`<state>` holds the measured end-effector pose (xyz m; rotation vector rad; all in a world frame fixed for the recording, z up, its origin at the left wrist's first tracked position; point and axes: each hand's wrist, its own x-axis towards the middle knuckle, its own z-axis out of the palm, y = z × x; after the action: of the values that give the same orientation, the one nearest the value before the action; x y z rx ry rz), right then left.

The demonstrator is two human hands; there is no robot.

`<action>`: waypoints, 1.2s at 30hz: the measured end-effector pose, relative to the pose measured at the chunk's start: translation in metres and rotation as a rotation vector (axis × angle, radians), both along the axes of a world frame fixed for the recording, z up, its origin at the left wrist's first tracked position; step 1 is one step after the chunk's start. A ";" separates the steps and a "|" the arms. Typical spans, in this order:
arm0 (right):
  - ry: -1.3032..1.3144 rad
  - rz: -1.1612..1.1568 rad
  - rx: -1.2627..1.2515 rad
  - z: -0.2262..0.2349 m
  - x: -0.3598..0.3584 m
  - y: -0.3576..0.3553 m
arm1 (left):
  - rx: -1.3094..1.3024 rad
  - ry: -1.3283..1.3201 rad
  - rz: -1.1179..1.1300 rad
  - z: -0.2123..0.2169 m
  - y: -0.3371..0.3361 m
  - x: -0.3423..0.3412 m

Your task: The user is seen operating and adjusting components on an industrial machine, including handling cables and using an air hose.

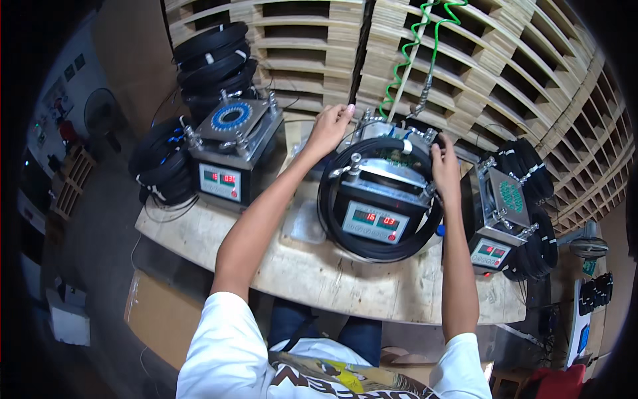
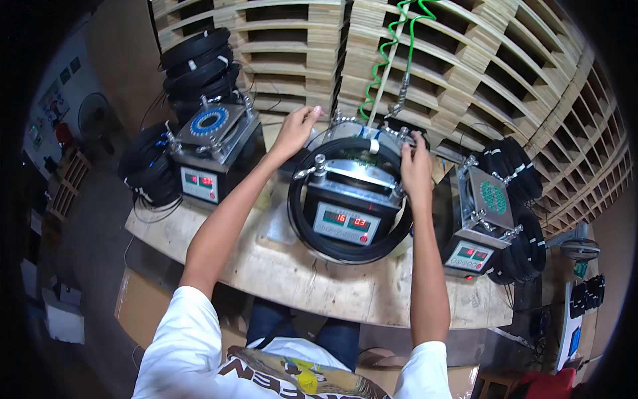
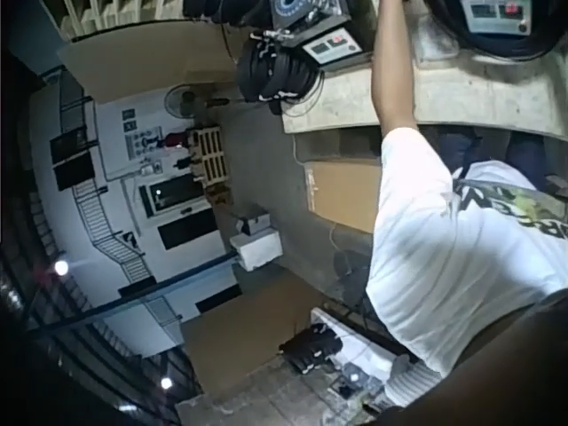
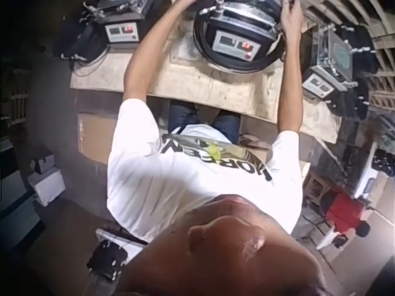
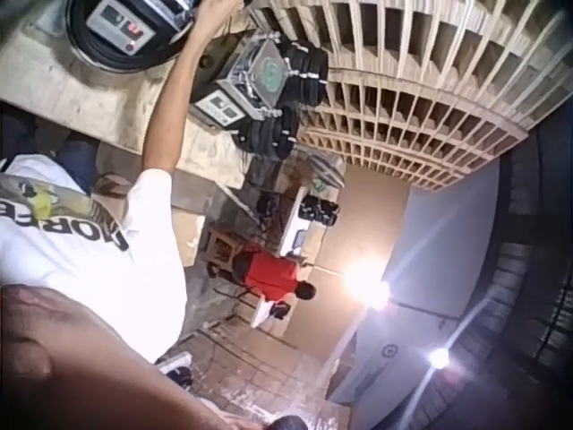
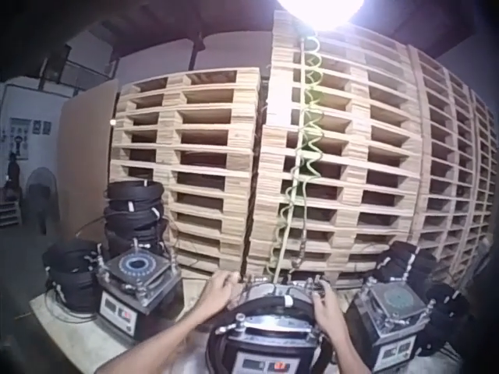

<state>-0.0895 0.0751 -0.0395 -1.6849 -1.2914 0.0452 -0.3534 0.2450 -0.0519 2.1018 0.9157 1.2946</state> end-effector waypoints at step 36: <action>0.012 -0.056 0.261 -0.009 0.019 -0.006 | -0.115 0.103 -0.140 0.008 -0.167 0.016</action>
<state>-0.0707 0.0689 -0.0481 -1.4934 -1.1847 -0.1406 -0.3378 0.0776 -0.0441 2.1180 0.8481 1.0472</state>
